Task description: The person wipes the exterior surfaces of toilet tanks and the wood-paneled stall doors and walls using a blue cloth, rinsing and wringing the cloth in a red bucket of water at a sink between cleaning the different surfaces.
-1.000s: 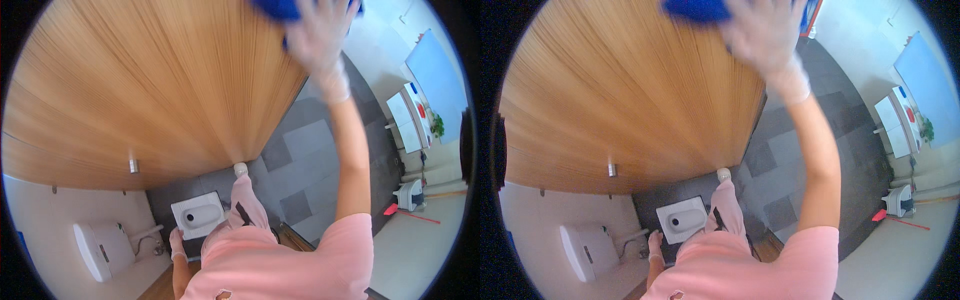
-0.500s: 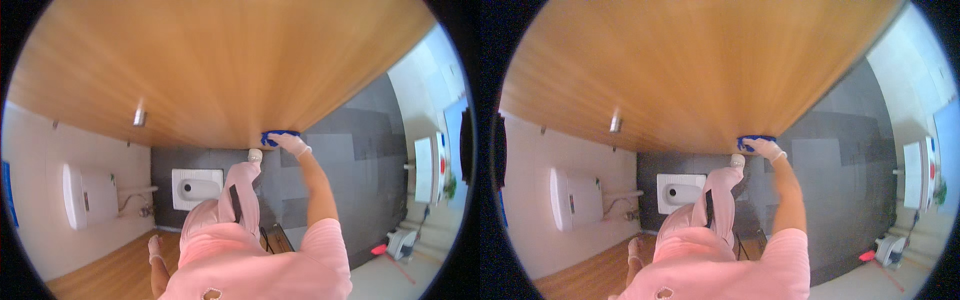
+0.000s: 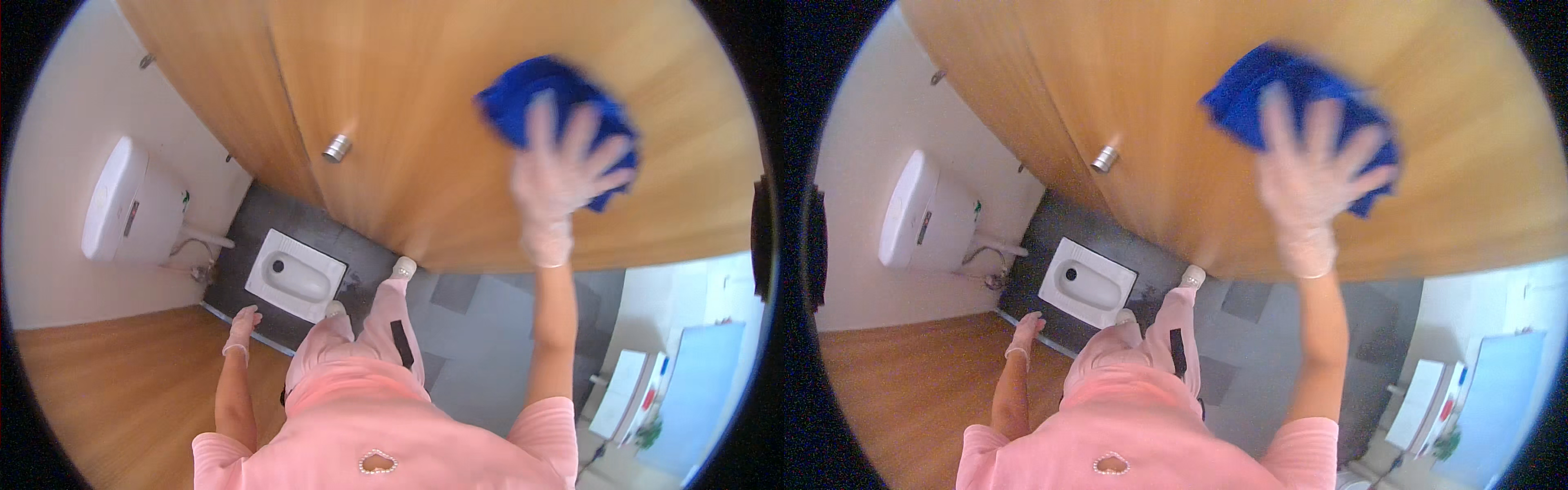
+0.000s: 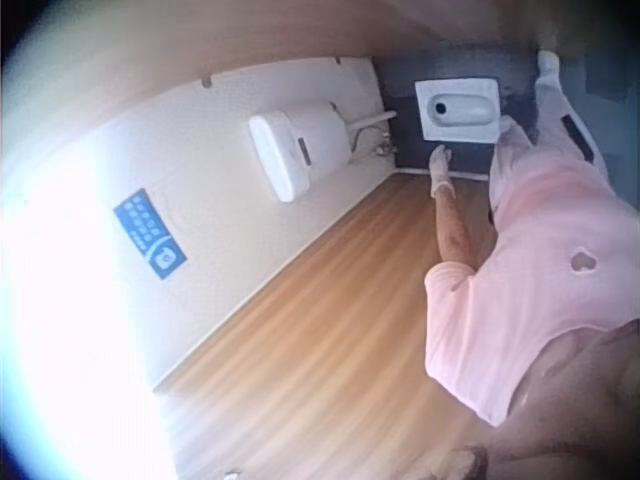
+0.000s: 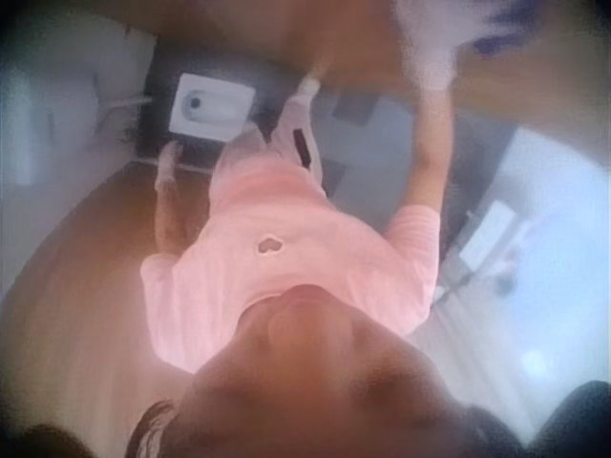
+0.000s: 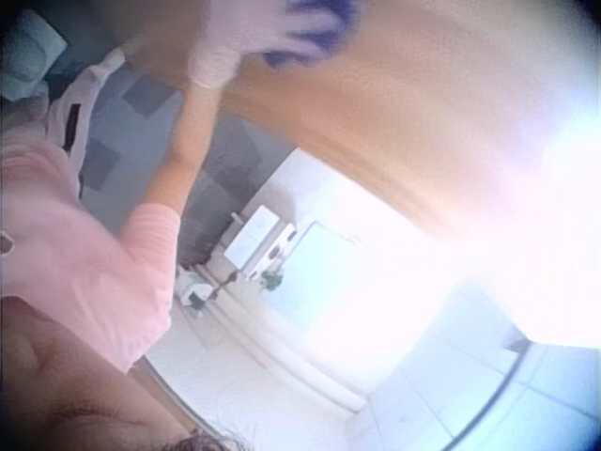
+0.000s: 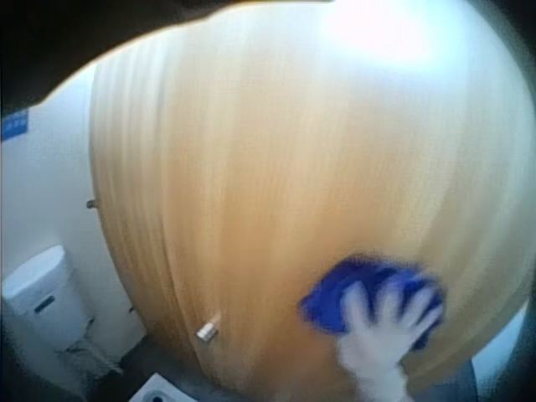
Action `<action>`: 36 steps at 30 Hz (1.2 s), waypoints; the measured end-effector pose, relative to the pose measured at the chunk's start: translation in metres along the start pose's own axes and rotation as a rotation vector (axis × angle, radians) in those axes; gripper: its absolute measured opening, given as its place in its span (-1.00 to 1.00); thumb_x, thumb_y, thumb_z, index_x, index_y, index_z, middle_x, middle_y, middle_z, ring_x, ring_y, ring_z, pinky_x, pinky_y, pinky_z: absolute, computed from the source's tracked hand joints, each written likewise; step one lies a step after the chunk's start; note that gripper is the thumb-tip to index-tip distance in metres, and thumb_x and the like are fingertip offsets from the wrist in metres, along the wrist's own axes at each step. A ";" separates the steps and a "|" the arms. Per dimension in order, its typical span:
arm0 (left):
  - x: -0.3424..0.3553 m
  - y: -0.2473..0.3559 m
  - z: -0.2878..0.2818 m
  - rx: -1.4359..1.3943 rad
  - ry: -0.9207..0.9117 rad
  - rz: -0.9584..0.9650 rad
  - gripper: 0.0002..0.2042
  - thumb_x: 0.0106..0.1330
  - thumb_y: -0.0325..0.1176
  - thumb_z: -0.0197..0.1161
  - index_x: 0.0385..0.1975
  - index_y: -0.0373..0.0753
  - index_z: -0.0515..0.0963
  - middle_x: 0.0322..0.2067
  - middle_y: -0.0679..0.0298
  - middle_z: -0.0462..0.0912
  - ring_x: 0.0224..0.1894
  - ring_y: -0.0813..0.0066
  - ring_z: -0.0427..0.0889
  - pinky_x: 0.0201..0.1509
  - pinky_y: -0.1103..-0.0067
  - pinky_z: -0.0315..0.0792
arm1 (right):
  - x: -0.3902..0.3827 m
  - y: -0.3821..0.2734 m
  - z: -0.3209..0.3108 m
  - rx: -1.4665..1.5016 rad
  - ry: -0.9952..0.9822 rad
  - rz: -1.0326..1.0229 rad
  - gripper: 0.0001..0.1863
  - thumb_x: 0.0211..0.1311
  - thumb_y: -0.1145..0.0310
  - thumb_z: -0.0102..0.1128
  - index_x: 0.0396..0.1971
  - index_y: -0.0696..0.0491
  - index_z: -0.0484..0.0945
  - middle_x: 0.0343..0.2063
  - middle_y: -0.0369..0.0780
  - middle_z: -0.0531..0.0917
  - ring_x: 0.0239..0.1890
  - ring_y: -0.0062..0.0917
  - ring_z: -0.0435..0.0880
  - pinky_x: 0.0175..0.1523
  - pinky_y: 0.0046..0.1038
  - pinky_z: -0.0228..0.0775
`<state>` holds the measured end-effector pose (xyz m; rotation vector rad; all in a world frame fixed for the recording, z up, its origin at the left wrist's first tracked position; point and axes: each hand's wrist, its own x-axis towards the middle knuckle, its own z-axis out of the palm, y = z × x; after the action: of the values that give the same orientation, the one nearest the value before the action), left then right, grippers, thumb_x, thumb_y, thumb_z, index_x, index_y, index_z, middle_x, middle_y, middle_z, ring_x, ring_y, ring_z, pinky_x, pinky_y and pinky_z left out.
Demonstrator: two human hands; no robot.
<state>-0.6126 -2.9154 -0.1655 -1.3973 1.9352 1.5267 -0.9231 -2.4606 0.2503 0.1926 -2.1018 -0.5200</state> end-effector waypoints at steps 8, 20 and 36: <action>-0.063 -0.178 -0.028 0.287 0.058 0.132 -0.68 0.28 -0.15 0.01 -0.24 -0.28 0.54 -0.33 0.24 0.60 -0.30 0.42 0.53 -0.13 0.53 0.37 | -0.188 -0.192 0.166 0.676 -0.599 -0.814 -0.44 0.12 0.33 -0.04 0.21 -0.03 0.32 0.26 -0.35 0.28 0.35 -0.43 0.13 0.25 -0.31 0.17; -0.213 -0.335 0.066 -0.647 0.323 -0.347 -0.63 0.31 -0.20 0.11 0.02 -0.30 0.46 -0.10 0.16 0.58 -0.04 0.40 0.54 0.11 0.46 0.37 | -0.100 -0.377 0.155 0.418 -0.264 -0.803 -0.43 0.19 0.35 -0.08 0.25 0.09 0.23 0.35 -0.30 0.11 0.36 -0.31 0.08 0.33 -0.22 0.05; -0.197 -0.320 0.072 -0.626 0.198 -0.587 -0.64 0.34 -0.28 0.04 0.06 -0.31 0.45 0.06 0.20 0.51 0.12 0.36 0.44 0.20 0.50 0.30 | -0.383 -0.061 0.228 -0.247 -0.826 -2.123 -0.38 0.20 0.24 -0.10 0.22 0.29 0.23 0.37 -0.09 0.02 0.43 -0.17 -0.16 0.45 -0.18 -0.44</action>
<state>-0.2781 -2.7422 -0.2324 -2.1861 0.9752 1.7847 -0.9041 -2.3225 -0.1774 2.4289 -1.5910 -2.2409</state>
